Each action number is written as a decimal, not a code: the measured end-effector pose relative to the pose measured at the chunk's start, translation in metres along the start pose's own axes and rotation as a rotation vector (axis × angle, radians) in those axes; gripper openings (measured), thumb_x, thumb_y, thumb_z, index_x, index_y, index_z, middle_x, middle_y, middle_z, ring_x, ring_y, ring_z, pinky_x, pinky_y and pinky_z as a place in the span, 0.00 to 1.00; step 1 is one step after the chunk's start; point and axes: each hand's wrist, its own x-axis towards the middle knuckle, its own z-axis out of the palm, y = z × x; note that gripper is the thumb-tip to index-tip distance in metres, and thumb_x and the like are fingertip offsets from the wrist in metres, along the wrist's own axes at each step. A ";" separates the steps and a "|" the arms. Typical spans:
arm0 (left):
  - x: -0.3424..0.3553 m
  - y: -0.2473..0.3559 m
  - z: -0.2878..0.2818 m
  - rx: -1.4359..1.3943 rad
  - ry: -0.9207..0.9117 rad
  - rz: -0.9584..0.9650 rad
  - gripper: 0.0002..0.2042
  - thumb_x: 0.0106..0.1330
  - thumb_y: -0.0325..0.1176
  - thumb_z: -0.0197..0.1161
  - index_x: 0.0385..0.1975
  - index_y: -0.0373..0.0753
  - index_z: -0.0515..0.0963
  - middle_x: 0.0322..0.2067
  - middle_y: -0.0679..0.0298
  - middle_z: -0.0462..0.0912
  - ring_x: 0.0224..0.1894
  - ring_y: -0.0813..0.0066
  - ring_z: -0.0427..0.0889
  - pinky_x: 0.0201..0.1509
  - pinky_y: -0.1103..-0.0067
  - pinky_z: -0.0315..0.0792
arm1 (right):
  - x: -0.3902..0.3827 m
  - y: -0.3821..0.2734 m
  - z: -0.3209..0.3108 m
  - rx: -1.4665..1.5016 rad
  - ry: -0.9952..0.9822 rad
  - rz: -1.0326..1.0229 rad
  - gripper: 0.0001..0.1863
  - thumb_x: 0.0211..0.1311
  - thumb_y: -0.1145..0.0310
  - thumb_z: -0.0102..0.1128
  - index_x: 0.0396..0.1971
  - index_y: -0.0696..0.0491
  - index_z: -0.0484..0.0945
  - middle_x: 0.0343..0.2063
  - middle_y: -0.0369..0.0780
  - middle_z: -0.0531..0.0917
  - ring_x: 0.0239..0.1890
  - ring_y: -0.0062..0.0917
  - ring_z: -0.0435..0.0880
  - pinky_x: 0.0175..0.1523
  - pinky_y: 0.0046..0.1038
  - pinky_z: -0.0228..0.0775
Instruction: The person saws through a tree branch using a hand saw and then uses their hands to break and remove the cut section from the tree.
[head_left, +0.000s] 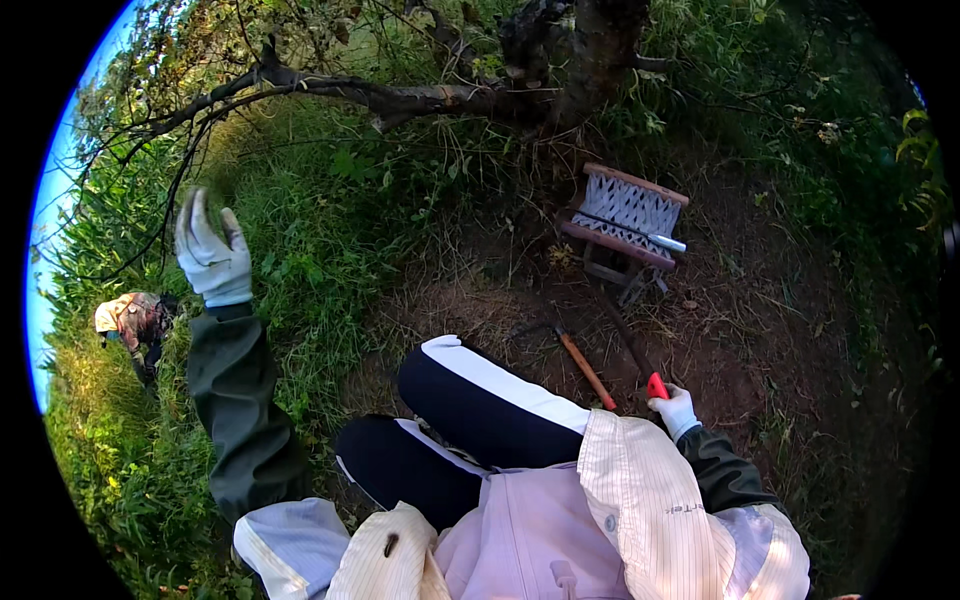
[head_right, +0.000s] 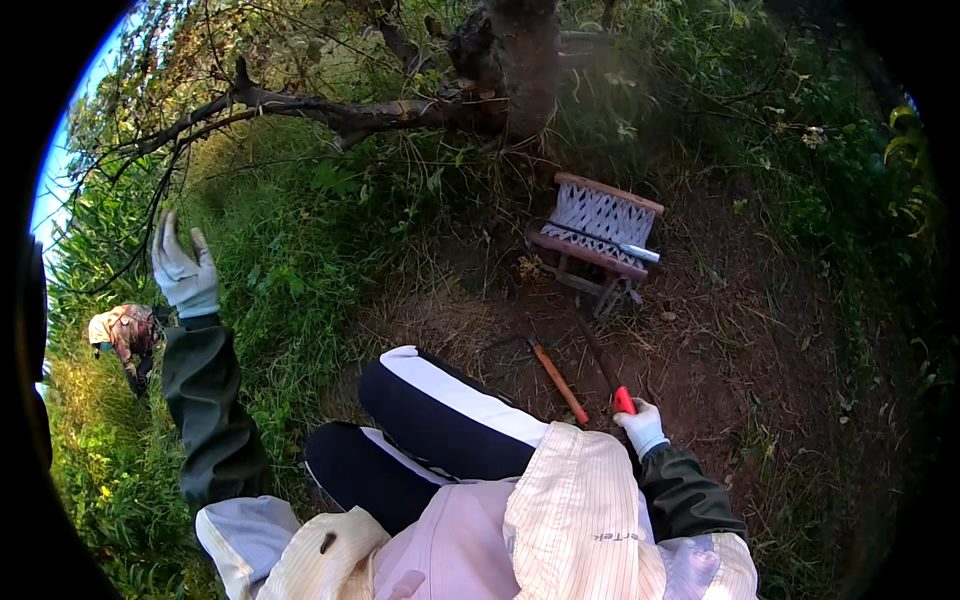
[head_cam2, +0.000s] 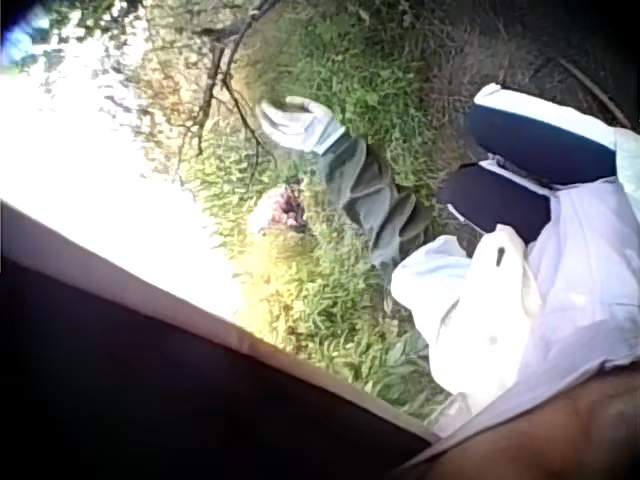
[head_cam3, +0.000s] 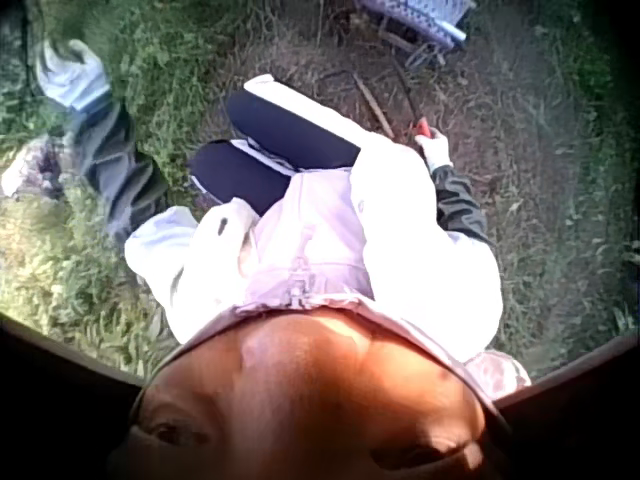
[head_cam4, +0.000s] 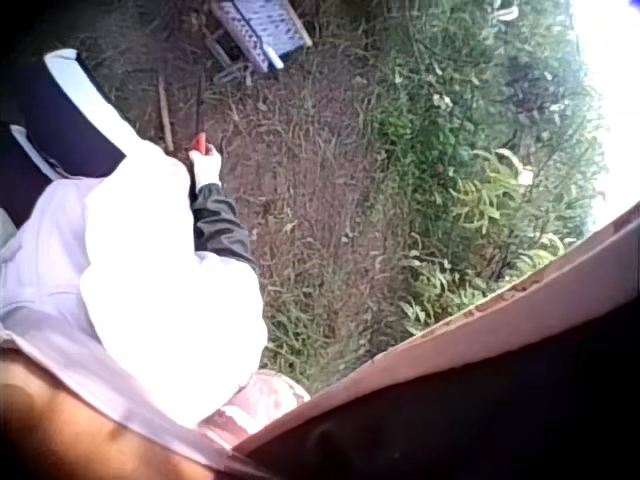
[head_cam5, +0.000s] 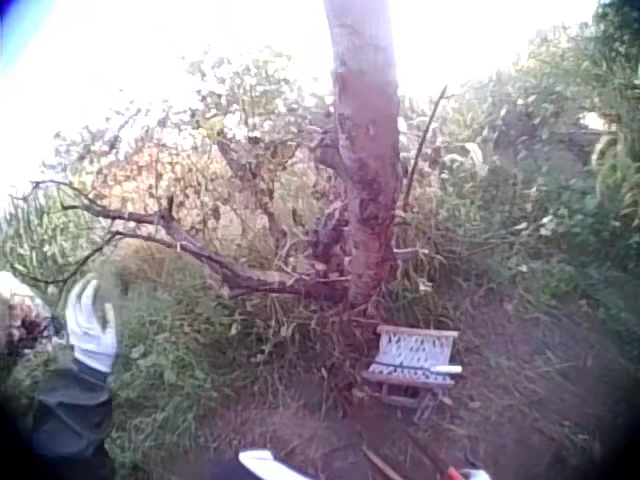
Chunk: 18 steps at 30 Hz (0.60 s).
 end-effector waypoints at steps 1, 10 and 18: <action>-0.032 0.007 0.019 -0.080 -0.199 0.010 0.14 0.62 0.35 0.57 0.46 0.38 0.73 0.43 0.56 0.78 0.45 0.63 0.78 0.51 0.71 0.73 | 0.000 -0.006 -0.009 -0.048 0.031 -0.024 0.26 0.39 0.74 0.66 0.43 0.64 0.75 0.31 0.39 0.81 0.31 0.22 0.79 0.38 0.24 0.71; -0.089 0.001 0.126 0.061 -0.715 -0.273 0.36 0.57 0.42 0.58 0.64 0.36 0.53 0.64 0.53 0.57 0.66 0.56 0.56 0.68 0.66 0.49 | -0.001 -0.034 -0.004 0.248 -0.244 0.099 0.31 0.40 0.76 0.65 0.50 0.64 0.70 0.37 0.42 0.80 0.33 0.29 0.80 0.40 0.32 0.75; 0.030 0.016 0.240 -0.064 -0.257 0.177 0.34 0.54 0.33 0.55 0.63 0.36 0.55 0.64 0.56 0.58 0.67 0.58 0.55 0.70 0.66 0.46 | 0.003 -0.027 0.005 0.186 -0.113 0.141 0.26 0.44 0.77 0.64 0.48 0.64 0.72 0.35 0.43 0.82 0.33 0.26 0.81 0.40 0.28 0.75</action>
